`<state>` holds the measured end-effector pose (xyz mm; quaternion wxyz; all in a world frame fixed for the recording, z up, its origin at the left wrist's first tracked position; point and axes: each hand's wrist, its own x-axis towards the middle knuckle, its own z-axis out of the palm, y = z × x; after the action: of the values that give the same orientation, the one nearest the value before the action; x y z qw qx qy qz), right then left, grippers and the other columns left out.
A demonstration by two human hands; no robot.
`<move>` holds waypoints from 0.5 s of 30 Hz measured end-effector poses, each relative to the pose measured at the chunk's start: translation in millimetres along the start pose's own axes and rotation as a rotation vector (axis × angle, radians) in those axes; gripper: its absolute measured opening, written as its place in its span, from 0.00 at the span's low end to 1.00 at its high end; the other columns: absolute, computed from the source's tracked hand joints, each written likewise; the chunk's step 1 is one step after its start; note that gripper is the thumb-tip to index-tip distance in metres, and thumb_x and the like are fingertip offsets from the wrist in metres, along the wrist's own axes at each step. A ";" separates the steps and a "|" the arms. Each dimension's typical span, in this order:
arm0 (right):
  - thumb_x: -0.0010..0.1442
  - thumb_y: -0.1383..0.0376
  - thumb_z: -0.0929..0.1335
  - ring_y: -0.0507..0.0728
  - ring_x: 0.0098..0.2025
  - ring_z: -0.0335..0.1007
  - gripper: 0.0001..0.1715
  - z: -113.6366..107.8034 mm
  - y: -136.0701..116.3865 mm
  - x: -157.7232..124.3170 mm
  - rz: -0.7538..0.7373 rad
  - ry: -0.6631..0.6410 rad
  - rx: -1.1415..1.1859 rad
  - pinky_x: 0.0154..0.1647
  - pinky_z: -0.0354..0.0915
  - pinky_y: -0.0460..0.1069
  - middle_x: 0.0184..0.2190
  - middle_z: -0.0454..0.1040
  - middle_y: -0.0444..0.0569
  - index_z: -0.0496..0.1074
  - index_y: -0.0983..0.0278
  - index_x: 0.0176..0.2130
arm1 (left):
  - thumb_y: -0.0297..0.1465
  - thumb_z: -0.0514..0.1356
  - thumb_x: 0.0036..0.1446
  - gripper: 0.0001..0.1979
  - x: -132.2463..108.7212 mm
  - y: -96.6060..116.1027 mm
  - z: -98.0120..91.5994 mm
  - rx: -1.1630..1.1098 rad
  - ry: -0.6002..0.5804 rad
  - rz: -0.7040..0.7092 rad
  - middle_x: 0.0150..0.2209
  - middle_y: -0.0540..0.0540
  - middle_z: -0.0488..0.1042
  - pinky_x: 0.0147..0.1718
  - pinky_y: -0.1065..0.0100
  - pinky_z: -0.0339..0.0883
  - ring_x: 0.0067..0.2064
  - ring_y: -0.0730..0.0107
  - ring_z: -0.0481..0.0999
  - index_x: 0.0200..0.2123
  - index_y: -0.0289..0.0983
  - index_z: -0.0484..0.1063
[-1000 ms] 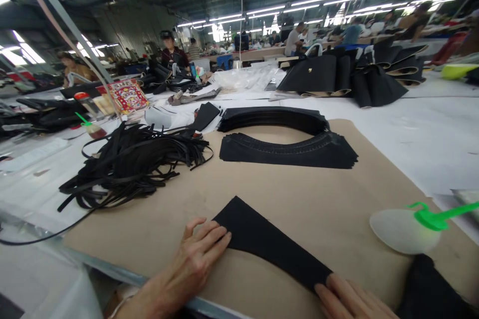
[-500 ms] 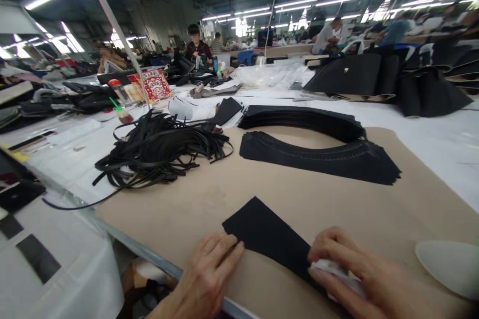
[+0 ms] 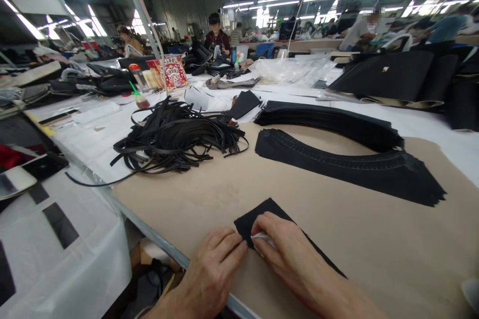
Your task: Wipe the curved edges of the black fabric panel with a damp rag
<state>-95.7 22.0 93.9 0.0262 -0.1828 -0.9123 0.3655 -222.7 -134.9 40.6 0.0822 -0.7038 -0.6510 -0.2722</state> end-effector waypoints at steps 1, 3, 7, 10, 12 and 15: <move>0.61 0.73 0.61 0.52 0.34 0.67 0.10 2.5 -1.0 1.6 0.000 -0.010 -0.041 0.35 0.58 0.47 0.35 0.70 0.44 0.68 0.62 0.34 | 0.20 0.48 0.61 0.18 -0.8 -0.3 0.6 0.000 -0.002 -0.004 0.45 0.38 0.76 0.49 0.57 0.72 0.48 0.58 0.73 0.49 0.32 0.71; 0.62 0.73 0.60 0.53 0.35 0.68 0.11 7.4 -2.1 1.3 0.008 -0.035 -0.142 0.36 0.59 0.48 0.36 0.70 0.45 0.69 0.62 0.34 | 0.22 0.48 0.62 0.18 -2.2 -1.1 1.7 -0.003 -0.012 -0.009 0.45 0.38 0.76 0.48 0.57 0.71 0.48 0.58 0.73 0.51 0.33 0.71; 0.63 0.72 0.59 0.57 0.38 0.68 0.12 12.4 4.1 -9.5 0.021 -0.098 -0.311 0.40 0.59 0.51 0.36 0.71 0.48 0.69 0.62 0.34 | 0.24 0.49 0.63 0.17 -1.4 -2.1 1.2 -0.025 -0.027 -0.022 0.44 0.39 0.76 0.47 0.57 0.71 0.47 0.59 0.73 0.51 0.33 0.71; 0.60 0.72 0.61 0.57 0.36 0.69 0.10 3.3 12.4 -19.5 0.077 -0.130 -0.343 0.37 0.60 0.51 0.35 0.72 0.49 0.68 0.61 0.32 | 0.23 0.49 0.63 0.17 1.5 -1.7 -1.1 -0.048 -0.014 -0.031 0.43 0.39 0.76 0.47 0.58 0.72 0.46 0.60 0.72 0.50 0.33 0.72; 0.60 0.71 0.61 0.57 0.35 0.70 0.09 -8.8 15.6 -24.9 0.127 -0.128 -0.283 0.35 0.61 0.50 0.34 0.72 0.48 0.67 0.60 0.31 | 0.22 0.50 0.62 0.16 2.7 -1.1 -2.0 -0.050 -0.005 -0.044 0.43 0.40 0.76 0.47 0.58 0.71 0.46 0.60 0.72 0.49 0.33 0.72; 0.63 0.68 0.58 0.55 0.33 0.70 0.09 -23.7 15.7 -32.2 0.197 -0.087 -0.153 0.34 0.63 0.49 0.32 0.73 0.45 0.66 0.59 0.34 | 0.20 0.50 0.60 0.17 2.4 -0.1 -1.3 -0.042 0.016 -0.069 0.44 0.40 0.74 0.48 0.58 0.70 0.48 0.59 0.71 0.48 0.34 0.72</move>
<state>-56.5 36.7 103.4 -0.0634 -0.2571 -0.9154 0.3032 -223.2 -133.4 42.9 0.0630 -0.6803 -0.6685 -0.2939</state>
